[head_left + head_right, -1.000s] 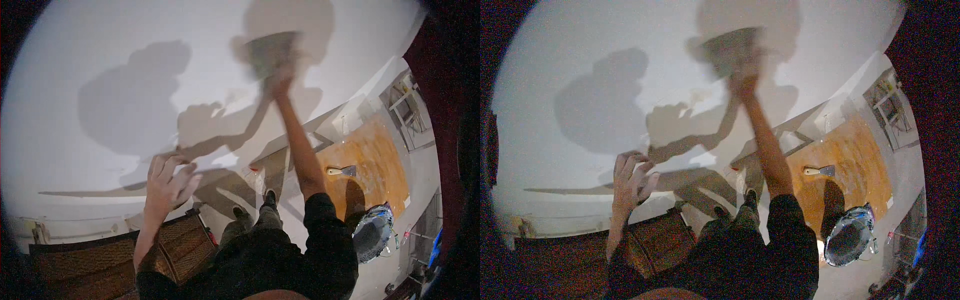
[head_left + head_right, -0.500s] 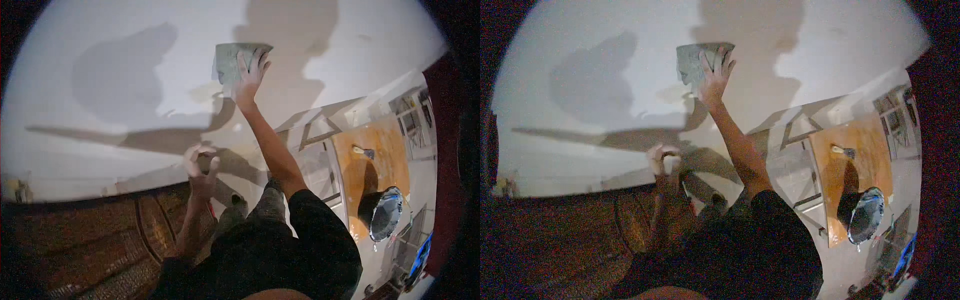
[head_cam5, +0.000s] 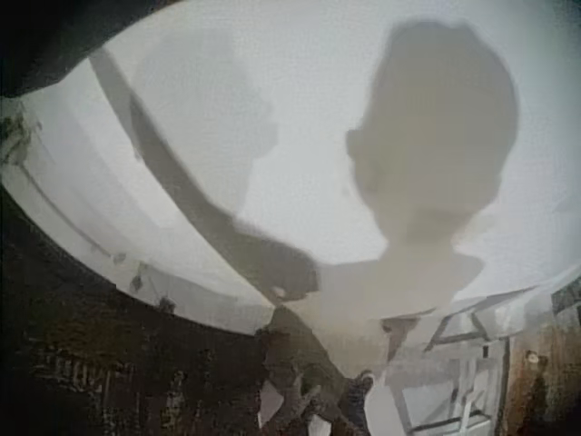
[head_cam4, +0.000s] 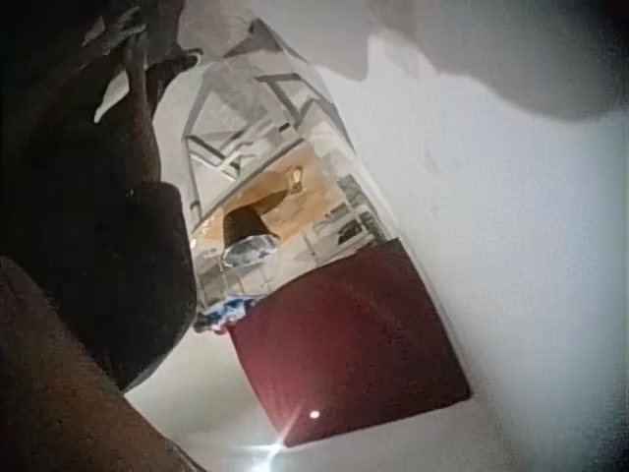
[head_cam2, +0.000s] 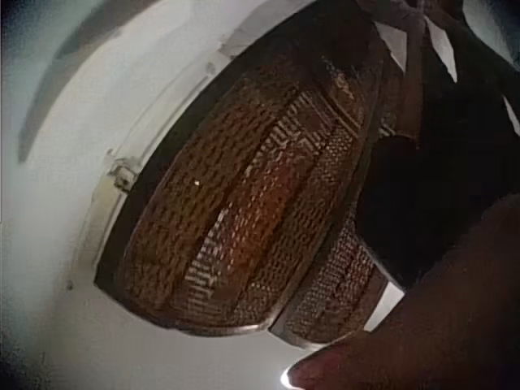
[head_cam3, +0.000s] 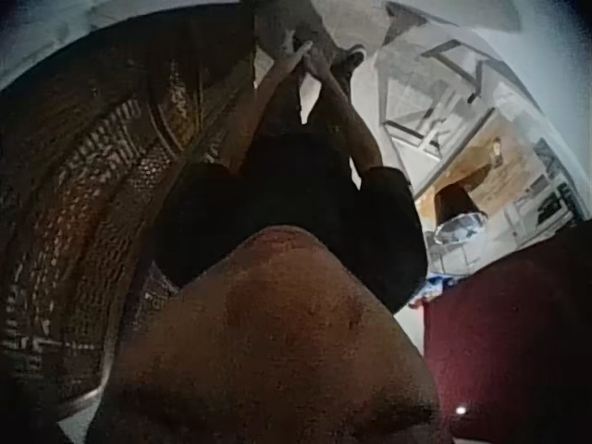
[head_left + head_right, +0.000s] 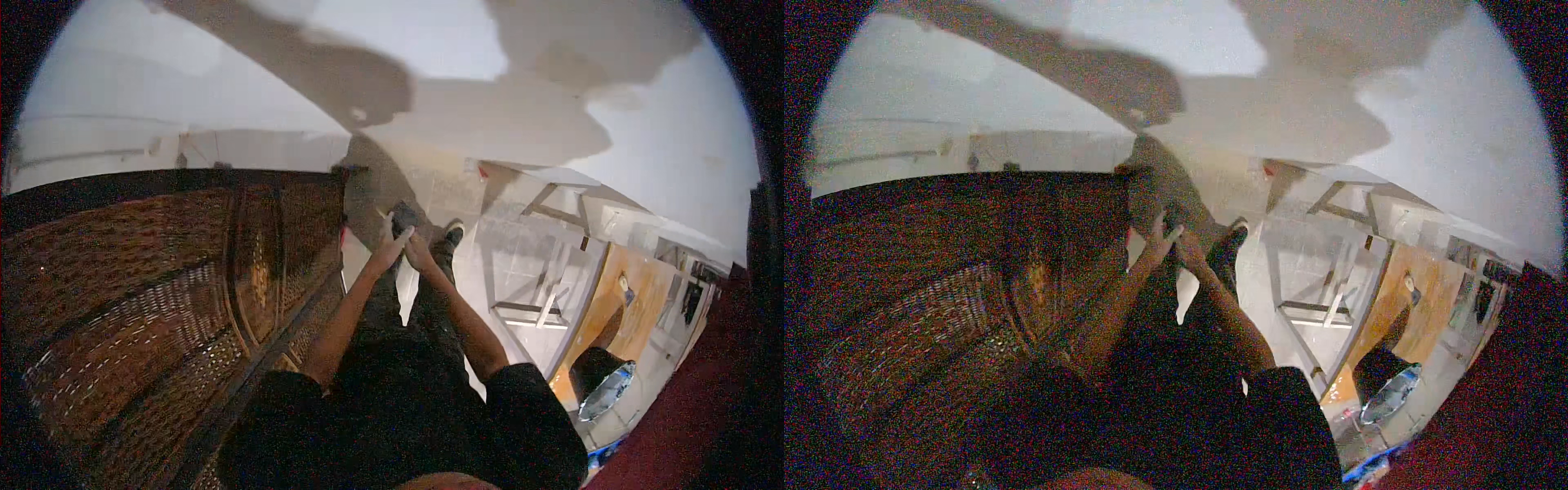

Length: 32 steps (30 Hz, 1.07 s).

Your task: Sanding a wall surface using a sanding block.

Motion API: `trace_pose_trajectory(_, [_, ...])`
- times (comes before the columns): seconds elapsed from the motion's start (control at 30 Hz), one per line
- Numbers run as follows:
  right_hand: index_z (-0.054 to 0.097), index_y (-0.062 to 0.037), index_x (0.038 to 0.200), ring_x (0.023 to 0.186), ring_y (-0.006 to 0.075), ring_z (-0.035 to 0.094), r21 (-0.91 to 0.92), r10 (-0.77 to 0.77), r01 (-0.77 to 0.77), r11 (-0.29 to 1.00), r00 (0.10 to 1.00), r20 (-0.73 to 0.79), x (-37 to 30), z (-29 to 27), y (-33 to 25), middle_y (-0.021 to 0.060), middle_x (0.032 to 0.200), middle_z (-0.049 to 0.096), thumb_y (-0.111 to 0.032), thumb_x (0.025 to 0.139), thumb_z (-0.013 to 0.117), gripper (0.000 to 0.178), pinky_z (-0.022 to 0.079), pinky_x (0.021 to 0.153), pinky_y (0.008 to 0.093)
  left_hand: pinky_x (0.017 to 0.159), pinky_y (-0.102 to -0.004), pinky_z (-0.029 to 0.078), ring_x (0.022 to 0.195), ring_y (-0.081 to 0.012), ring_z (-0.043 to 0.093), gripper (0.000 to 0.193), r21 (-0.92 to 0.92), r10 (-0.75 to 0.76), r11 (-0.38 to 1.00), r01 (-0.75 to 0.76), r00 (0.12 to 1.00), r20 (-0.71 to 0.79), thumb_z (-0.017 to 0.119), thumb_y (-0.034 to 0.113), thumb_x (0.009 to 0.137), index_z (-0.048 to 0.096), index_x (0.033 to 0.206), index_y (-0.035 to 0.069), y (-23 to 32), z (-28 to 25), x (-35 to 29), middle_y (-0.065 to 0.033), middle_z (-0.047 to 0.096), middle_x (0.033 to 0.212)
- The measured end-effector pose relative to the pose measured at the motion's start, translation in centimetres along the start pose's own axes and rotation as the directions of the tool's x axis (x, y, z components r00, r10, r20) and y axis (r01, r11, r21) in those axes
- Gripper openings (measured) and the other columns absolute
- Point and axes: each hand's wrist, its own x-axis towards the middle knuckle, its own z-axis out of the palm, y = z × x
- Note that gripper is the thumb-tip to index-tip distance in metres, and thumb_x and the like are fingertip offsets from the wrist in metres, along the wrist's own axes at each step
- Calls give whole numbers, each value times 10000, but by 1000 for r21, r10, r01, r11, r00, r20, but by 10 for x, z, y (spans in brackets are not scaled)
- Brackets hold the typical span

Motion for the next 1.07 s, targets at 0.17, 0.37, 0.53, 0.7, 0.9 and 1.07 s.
trace_pose_trajectory(0.17, [477,27,1321,1122,440,570,19,125,-124,992,983,-136,-92,-14,17,259,1210,595,-259,1009,536,427,443,958,475,1224,-452,201,1515,-407,193,1120,151,5,988,-42,971,238,758,484,870,76,1586,-43,18,56,-14,-309,182,1616])
trace_pose_trajectory(0.37, [401,-2,1487,1413,330,431,81,293,-291,953,956,-14,-39,-70,-8,221,1553,408,-176,867,704,712,358,1150,404,1069,-413,405,1311,-330,486,758,-130,-4,992,0,999,-35,629,331,992,239,1527,-38,-15,90,31,-259,467,1423])
trace_pose_trajectory(0.53, [400,-58,1524,1382,288,459,204,341,-315,927,934,-109,13,-82,21,189,1515,455,-195,946,695,663,388,1132,452,1032,-359,420,1178,-242,541,577,-439,-8,892,-106,968,-251,636,297,982,434,1434,2,-108,92,121,-151,560,1327])
trace_pose_trajectory(0.7, [328,-98,1566,1422,351,398,340,460,-343,876,807,-371,78,-85,53,171,1570,380,-185,956,692,716,392,1110,512,978,-353,460,1058,-224,583,499,-492,-184,861,128,981,-68,664,252,963,531,1384,18,-123,48,192,-137,569,1321])
trace_pose_trajectory(0.9, [636,-2,1183,1132,191,616,295,284,-178,939,886,-366,139,-123,128,86,1191,652,-80,946,680,254,487,1004,357,997,-383,473,1110,-236,577,575,-349,-166,909,226,967,195,717,208,922,488,1417,25,-71,31,264,-138,483,1432])
trace_pose_trajectory(1.07, [647,-3,1153,1088,168,626,125,144,-120,985,969,-203,177,-130,150,105,1158,668,-69,933,673,231,501,972,344,1195,-441,305,1456,-275,319,904,-110,49,991,-80,965,-258,779,334,876,253,1581,124,-108,68,291,-99,264,1616])
